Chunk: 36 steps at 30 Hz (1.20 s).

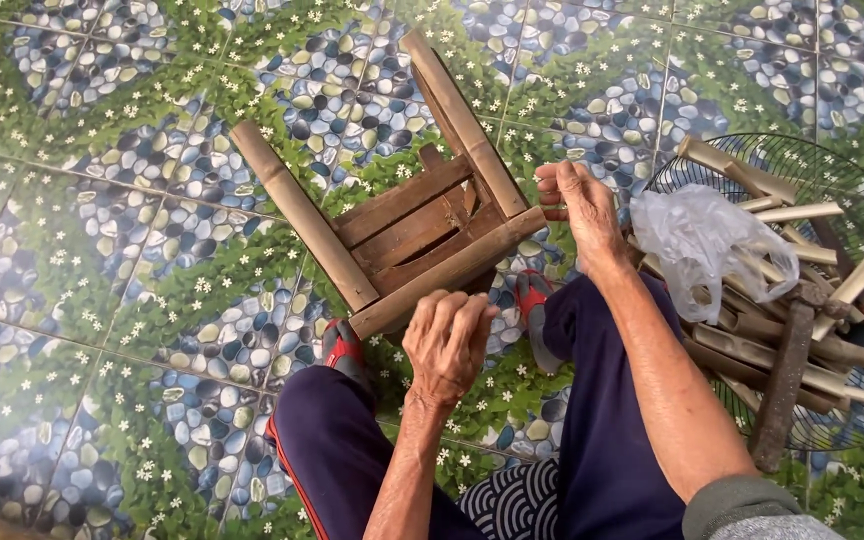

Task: The person assembles a small bamboo stool by hand, fitting legs and crossbars into place. They repeatedly adjust and test the fit of the joints without using tools.

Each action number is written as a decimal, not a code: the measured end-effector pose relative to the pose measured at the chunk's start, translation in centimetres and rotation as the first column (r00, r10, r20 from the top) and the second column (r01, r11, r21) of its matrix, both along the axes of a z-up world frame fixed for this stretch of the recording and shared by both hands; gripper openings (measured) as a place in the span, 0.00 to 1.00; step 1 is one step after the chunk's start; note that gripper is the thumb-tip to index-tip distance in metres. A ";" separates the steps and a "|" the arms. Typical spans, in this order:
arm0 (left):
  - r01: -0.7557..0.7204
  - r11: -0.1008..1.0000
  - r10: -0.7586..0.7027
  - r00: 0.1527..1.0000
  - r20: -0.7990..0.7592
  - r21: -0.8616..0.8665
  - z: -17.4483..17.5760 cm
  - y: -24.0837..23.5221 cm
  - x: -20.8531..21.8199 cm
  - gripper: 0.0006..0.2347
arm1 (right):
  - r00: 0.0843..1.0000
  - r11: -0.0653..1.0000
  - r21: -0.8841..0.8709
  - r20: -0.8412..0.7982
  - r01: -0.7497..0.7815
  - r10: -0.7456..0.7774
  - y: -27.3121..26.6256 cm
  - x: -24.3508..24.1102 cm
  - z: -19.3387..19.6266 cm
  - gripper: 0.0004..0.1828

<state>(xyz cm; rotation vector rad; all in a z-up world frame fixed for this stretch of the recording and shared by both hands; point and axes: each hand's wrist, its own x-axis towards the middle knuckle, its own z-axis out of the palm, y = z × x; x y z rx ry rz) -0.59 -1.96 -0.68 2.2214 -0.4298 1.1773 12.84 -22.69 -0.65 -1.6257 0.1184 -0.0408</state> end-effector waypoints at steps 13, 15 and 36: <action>0.272 0.961 -0.275 0.952 -0.135 -0.041 1.0 -0.9 0.4 0.07 | 0.952 0.952 -0.041 -0.010 0.304 -0.305 1.3 2.0 -2.5 0.24; 0.296 0.955 -0.293 0.935 -0.198 -0.013 1.0 -1.1 0.0 0.07 | 0.943 0.941 -0.142 -0.088 0.306 -0.320 1.8 1.0 -1.1 0.22; 0.658 0.753 -0.037 0.054 -0.998 0.008 -8.3 -2.5 -2.3 0.22 | 0.969 0.969 -0.023 -0.025 0.246 -0.247 3.6 -1.0 -0.7 0.23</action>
